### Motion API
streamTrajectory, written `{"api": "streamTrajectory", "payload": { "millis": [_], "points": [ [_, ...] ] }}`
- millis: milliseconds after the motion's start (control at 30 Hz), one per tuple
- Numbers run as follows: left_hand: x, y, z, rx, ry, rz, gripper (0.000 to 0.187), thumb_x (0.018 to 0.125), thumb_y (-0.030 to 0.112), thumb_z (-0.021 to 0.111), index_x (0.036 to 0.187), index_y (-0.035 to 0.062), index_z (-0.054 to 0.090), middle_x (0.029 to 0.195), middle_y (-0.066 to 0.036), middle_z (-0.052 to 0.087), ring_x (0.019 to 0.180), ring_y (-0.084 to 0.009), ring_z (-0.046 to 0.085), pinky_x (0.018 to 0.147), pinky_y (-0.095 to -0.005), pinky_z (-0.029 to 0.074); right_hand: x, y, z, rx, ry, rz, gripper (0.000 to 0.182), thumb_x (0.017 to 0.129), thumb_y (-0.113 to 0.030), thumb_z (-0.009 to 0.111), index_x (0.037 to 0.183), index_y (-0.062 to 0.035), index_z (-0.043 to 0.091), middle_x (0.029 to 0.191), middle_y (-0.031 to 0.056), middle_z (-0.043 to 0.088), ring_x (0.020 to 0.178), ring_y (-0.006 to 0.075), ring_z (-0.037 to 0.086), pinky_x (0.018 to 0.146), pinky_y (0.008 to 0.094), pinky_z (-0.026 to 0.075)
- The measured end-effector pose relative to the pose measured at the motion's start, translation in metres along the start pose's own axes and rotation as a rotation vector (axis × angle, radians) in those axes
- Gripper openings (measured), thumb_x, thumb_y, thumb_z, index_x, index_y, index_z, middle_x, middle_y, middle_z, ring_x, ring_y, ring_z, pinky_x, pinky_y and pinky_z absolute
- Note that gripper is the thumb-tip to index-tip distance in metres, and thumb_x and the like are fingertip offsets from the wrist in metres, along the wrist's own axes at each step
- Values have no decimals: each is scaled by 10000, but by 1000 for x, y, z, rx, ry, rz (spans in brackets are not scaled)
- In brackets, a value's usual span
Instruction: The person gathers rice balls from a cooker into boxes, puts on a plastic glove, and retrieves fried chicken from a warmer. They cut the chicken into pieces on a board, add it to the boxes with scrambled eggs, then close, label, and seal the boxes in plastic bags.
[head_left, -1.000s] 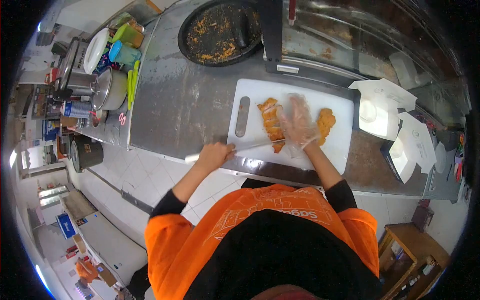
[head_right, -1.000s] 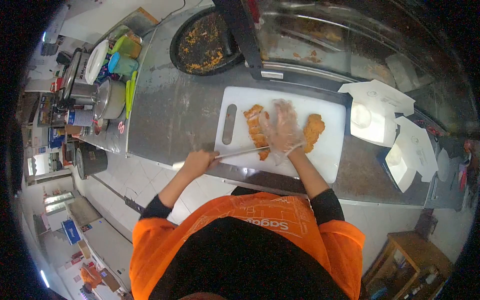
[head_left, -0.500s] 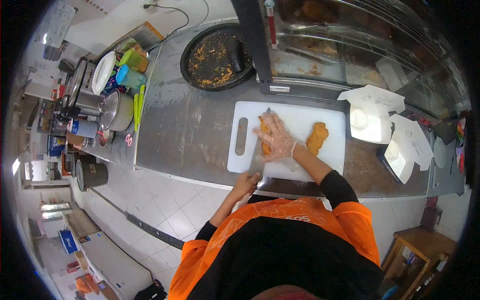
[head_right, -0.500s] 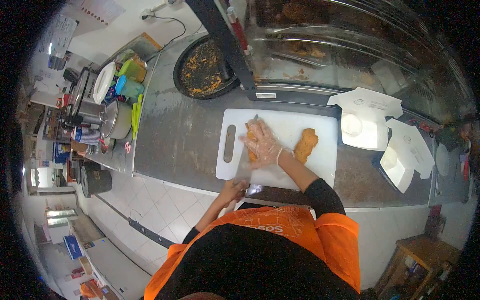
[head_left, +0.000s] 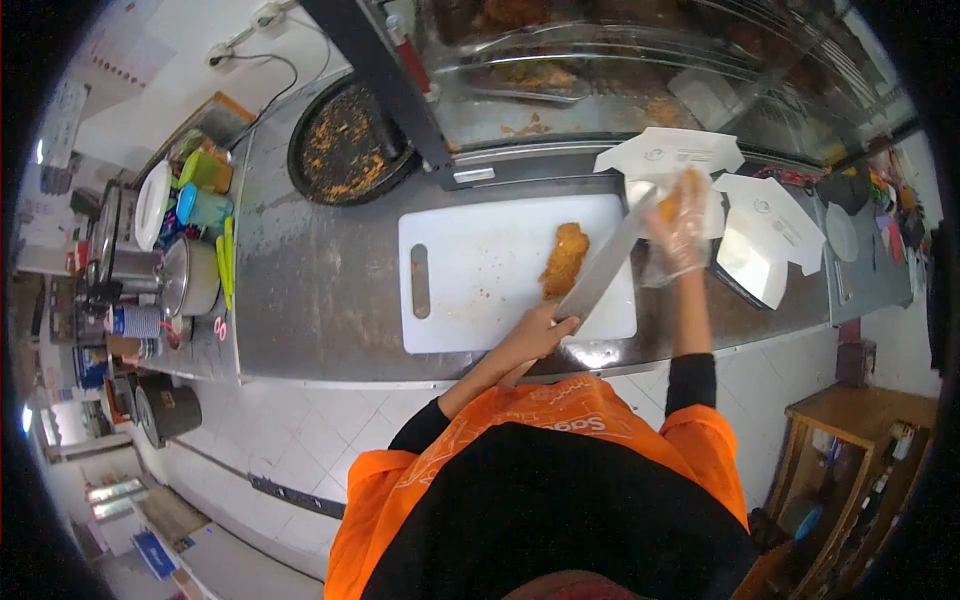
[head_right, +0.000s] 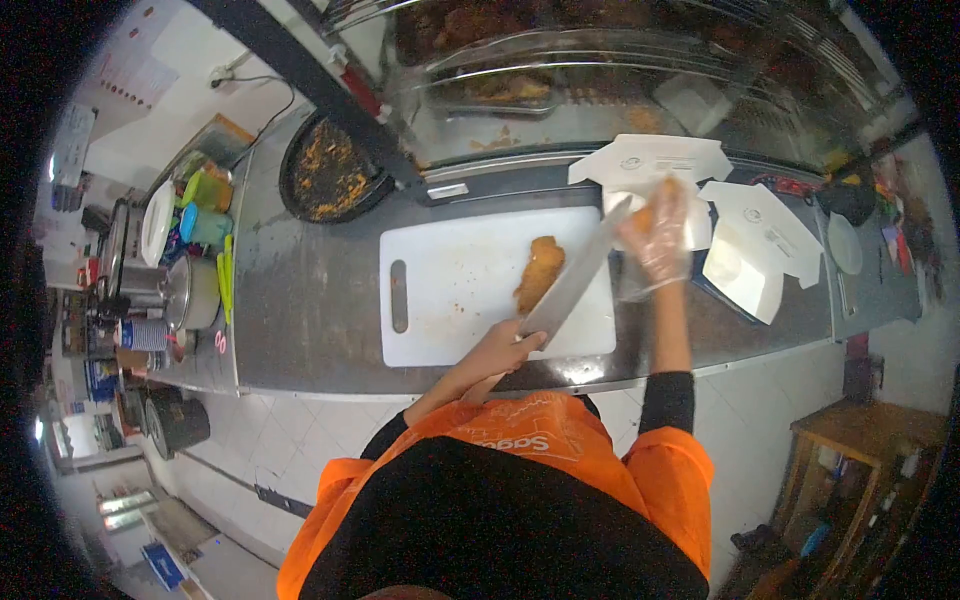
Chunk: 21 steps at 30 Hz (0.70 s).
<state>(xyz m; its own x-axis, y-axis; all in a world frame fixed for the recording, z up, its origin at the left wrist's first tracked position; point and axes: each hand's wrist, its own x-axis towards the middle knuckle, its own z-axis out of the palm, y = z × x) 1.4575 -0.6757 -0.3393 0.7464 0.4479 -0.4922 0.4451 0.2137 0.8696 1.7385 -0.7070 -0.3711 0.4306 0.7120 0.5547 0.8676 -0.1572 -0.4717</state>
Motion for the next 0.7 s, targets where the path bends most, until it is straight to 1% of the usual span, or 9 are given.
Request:
{"api": "streamTrajectory", "payload": {
  "millis": [67, 133, 167, 233, 367, 467, 533, 600, 700],
  "points": [
    [-1, -15, -3, 18, -75, -38, 295, 808, 284, 501, 893, 5, 548, 601, -45, 505, 495, -84, 454, 439, -230, 376, 14, 14, -16, -600, -289, 201, 595, 738, -424, 495, 1189, -53, 383, 1254, 181, 305, 1167, 319, 276, 981, 373, 211],
    [-4, -56, -14, 75, -8, 136, 301, 804, 294, 508, 906, 15, 552, 638, -51, 532, 504, -98, 465, 457, -240, 390, 26, -9, -29, -513, -457, 461, 544, 744, -416, 488, 1154, -62, 427, 1195, 184, 381, 1141, 312, 314, 962, 369, 238],
    [-10, -70, -21, 143, 47, 323, 306, 800, 303, 514, 920, 24, 556, 674, -56, 559, 514, -111, 477, 475, -249, 404, 19, -8, -18, -508, -465, 452, 544, 744, -416, 488, 1154, -62, 427, 1195, 184, 381, 1141, 312, 314, 962, 369, 238],
    [-42, -69, -37, 245, 187, 196, 297, 798, 279, 515, 891, -1, 554, 692, -69, 568, 600, -153, 501, 583, -289, 412, -3, -5, 10, -585, -52, 48, 493, 746, -360, 502, 1119, -42, 439, 1147, 196, 411, 1066, 335, 385, 905, 386, 306],
    [-89, -81, -65, 49, 425, -256, 306, 788, 285, 535, 910, 6, 566, 699, -75, 577, 549, -122, 486, 511, -249, 394, -41, -108, 48, -17, -440, 326, 534, 720, -318, 531, 1155, -44, 389, 1071, 229, 439, 1008, 355, 409, 887, 402, 322],
    [-108, -95, -83, 53, 536, -322, 303, 789, 280, 533, 922, 10, 567, 674, -64, 572, 523, -98, 462, 478, -231, 378, -74, -133, 83, -59, -379, 234, 585, 682, -277, 568, 1183, -62, 356, 1122, 253, 367, 1045, 381, 353, 894, 420, 307],
    [-114, -90, -86, 69, 610, -327, 294, 788, 270, 532, 912, 6, 569, 671, -74, 580, 536, -123, 489, 493, -248, 390, -81, -142, 91, 140, -631, 73, 700, 625, -267, 599, 1223, -69, 294, 1190, 271, 279, 1120, 410, 273, 937, 435, 265],
    [-119, -93, -90, 81, 677, -342, 286, 786, 260, 532, 902, 2, 571, 669, -85, 588, 549, -149, 517, 507, -266, 402, -85, -145, 96, 194, -638, 62, 675, 626, -262, 603, 1216, -91, 322, 1190, 251, 298, 1130, 398, 270, 943, 434, 256],
    [-115, -93, -98, 375, 656, -191, 251, 778, 230, 531, 868, -1, 572, 735, -176, 589, 683, -299, 579, 589, -334, 430, -73, -140, 94, 253, -640, 61, 593, 628, -279, 616, 1154, -95, 414, 1123, 232, 369, 1081, 383, 329, 915, 427, 286]
  ]
}}
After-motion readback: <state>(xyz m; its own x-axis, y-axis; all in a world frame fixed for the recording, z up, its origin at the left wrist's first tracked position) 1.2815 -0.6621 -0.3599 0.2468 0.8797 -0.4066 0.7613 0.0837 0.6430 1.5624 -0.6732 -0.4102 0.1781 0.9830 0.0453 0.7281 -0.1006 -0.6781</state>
